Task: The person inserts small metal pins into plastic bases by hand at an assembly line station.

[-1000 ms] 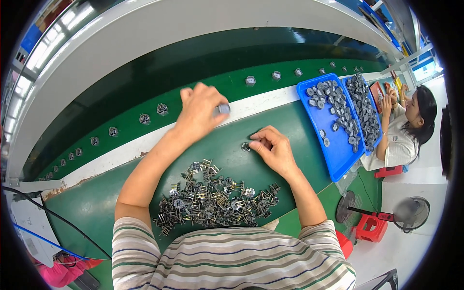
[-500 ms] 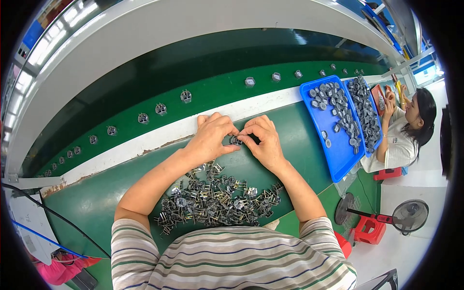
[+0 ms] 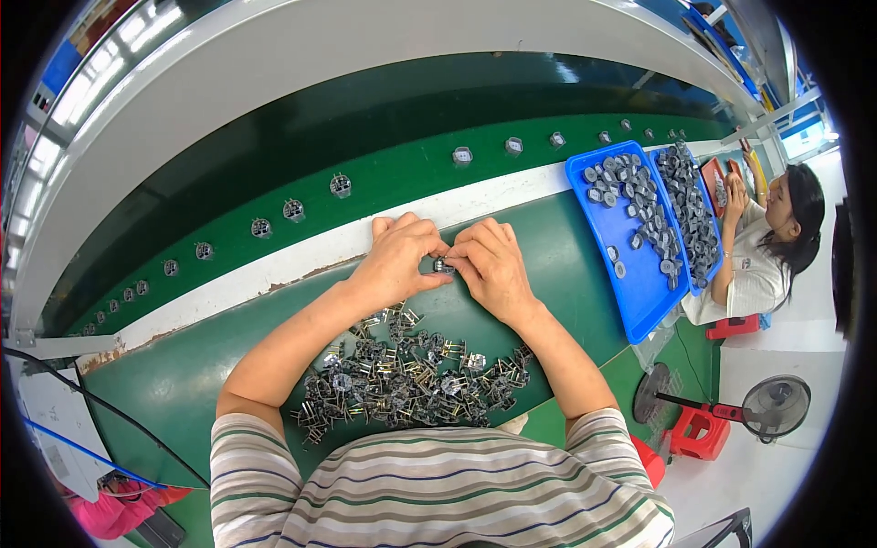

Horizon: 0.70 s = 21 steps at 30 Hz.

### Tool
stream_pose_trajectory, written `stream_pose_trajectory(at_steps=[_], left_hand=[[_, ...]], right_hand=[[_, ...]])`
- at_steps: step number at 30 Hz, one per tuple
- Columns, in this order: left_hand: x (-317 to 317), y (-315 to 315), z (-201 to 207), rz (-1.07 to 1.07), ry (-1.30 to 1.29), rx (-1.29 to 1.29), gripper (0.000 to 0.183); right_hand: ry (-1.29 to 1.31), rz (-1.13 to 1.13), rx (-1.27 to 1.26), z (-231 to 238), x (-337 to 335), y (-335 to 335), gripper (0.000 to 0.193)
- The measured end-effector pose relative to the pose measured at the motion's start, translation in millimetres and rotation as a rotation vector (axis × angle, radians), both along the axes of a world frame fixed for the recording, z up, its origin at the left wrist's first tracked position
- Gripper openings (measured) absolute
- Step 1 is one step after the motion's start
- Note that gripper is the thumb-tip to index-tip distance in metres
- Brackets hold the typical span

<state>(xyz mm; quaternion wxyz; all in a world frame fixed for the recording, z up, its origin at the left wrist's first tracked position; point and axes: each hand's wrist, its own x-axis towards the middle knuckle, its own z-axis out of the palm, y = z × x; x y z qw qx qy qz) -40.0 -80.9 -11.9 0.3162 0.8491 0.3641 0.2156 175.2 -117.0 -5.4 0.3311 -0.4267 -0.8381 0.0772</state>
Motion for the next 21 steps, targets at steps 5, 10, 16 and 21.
stream_pose_trajectory(at_steps=[5,10,16,21], left_hand=[[-2,6,1,0.022,-0.005,0.045,0.030],[-29,53,16,0.315,0.115,0.288,0.022],[-32,97,12,0.488,0.439,0.317,0.037],[14,98,12,0.390,0.253,0.456,0.048]], right_hand=[[0.103,-0.051,-0.208,5,6,-12,0.020],[0.110,0.237,-0.705,39,34,-47,0.024],[-0.031,0.328,-0.550,28,29,-66,0.016],[0.023,0.076,-0.246,26,37,-47,0.015]])
